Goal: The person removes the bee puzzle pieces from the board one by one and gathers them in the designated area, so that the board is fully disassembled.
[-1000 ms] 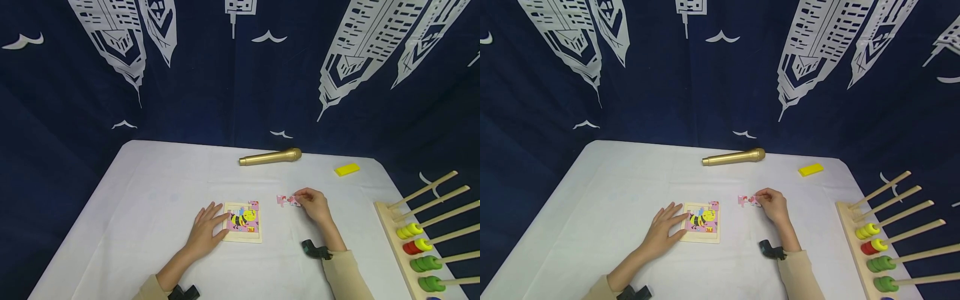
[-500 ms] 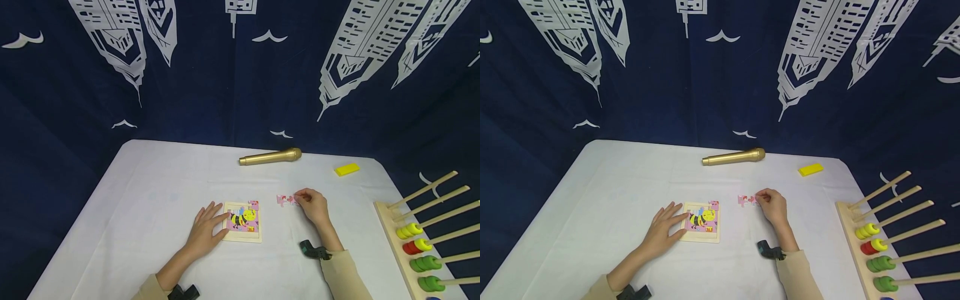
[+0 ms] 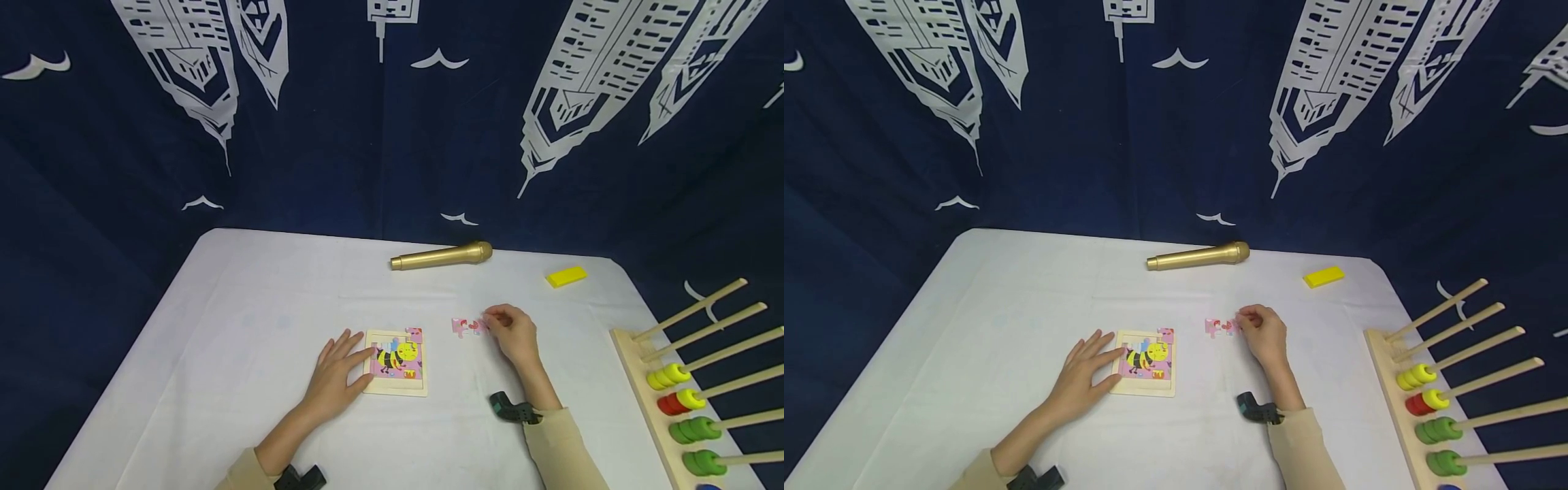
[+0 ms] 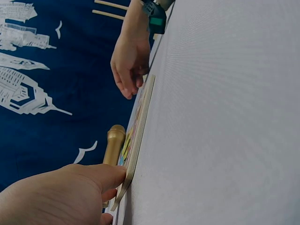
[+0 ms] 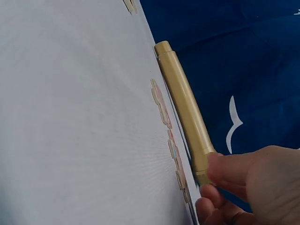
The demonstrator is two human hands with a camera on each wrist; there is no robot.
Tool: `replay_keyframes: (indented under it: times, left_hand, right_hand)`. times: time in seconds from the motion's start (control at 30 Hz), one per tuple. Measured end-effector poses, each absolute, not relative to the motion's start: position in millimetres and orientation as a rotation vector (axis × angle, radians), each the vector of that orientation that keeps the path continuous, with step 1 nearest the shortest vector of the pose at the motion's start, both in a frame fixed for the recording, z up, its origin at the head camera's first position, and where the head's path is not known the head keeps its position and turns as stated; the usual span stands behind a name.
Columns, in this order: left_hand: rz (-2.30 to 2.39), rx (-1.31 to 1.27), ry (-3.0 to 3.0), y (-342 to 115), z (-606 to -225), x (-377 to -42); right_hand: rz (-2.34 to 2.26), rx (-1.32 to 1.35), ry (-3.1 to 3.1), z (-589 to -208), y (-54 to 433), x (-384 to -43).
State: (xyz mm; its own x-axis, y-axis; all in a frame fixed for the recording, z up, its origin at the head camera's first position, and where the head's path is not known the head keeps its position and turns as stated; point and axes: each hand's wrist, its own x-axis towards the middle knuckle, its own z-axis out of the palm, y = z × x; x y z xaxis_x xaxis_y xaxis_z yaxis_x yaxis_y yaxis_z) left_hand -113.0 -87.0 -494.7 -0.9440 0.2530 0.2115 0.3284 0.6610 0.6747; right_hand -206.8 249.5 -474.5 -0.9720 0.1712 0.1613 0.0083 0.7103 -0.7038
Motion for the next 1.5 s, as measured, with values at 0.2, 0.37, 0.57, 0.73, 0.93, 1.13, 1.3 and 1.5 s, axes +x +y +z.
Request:
replay_keyframes:
  times: [0.2,0.37,0.57,0.73,0.93,1.13,1.3,1.5]
  left_hand:
    - [-1.145,-0.490,-2.771,-86,-494,-113]
    - [-1.161,-0.488,-2.764,-87,-494,-113]
    - [-1.149,-0.494,-2.759,-86,-495,-114]
    - [-1.139,-0.498,-2.750,-86,-496,-113]
    - [-1.125,-0.497,-2.763,-87,-497,-114]
    - [-1.110,-0.501,-2.774,-87,-496,-114]
    - [-1.108,-0.502,-2.776,-88,-495,-113]
    - [-1.108,-0.499,-2.777,-87,-494,-113]
  right_hand:
    - [1.235,-0.171,-2.641,-460,238,-204]
    - [1.316,-0.059,-2.685,-451,215,-201]
    - [1.361,0.086,-2.739,-450,184,-195]
    - [1.403,0.188,-2.755,-452,162,-189]
    - [1.442,0.290,-2.746,-456,145,-182]
    - [1.434,0.325,-2.746,-460,139,-178]
    - [1.448,0.320,-2.742,-461,139,-178]
    - [1.439,0.307,-2.750,-464,140,-179]
